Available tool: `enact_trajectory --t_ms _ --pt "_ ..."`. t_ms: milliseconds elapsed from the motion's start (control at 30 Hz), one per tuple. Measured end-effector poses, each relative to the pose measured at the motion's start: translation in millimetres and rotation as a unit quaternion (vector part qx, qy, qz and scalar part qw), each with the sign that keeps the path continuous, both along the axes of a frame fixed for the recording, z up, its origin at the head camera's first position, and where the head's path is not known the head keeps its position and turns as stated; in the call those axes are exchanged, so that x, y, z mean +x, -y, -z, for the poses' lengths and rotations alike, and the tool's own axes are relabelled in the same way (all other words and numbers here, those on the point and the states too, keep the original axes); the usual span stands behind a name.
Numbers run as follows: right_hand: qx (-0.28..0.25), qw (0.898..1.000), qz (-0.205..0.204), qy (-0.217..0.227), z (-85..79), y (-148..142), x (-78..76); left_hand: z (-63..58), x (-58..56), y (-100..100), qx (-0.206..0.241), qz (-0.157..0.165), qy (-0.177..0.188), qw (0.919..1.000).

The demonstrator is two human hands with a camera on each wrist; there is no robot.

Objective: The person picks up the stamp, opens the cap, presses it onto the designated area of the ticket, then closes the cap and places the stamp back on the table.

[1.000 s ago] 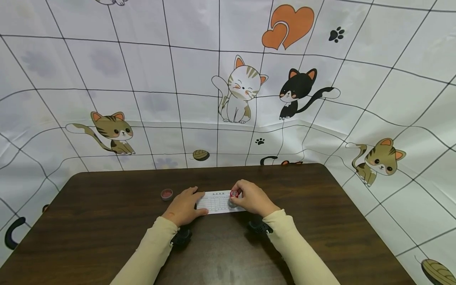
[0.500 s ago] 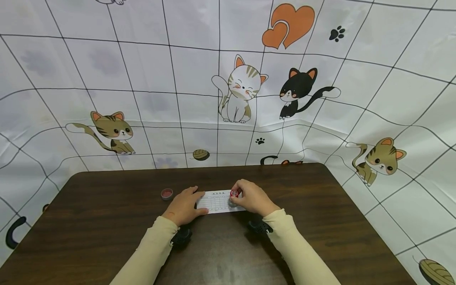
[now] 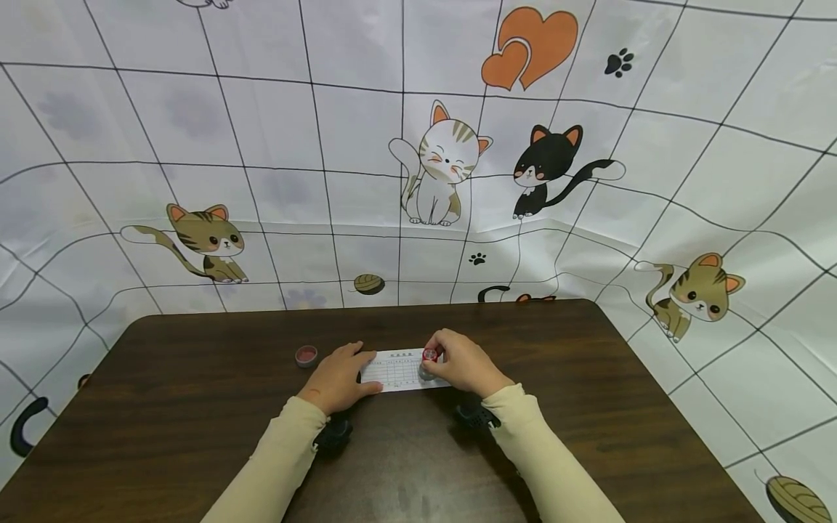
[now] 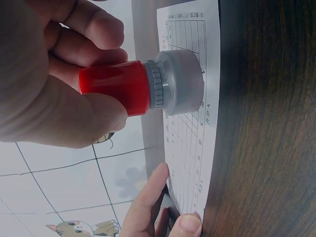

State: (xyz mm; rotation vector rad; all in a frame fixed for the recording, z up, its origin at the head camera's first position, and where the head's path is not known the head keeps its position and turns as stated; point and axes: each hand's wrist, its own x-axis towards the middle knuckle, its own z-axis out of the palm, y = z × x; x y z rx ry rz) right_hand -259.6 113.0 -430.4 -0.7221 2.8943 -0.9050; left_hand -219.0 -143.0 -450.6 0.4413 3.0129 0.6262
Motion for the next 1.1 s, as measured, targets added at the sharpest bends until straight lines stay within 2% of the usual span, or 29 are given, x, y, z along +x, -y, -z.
enact_trajectory --t_ms 433,733,1100 --pt "-0.01 1.0 -0.007 -0.006 3.9 -0.7 -0.6 1.2 -0.4 0.6 0.0 0.003 -0.003 1.0" --pt "0.008 1.0 -0.002 -0.012 4.8 -0.1 -0.8 1.7 1.1 0.4 0.006 0.003 0.001 1.0" --pt "-0.015 1.0 -0.003 0.001 3.4 -0.5 -1.8 -0.1 -0.2 0.9 0.001 -0.002 -0.002 1.0"
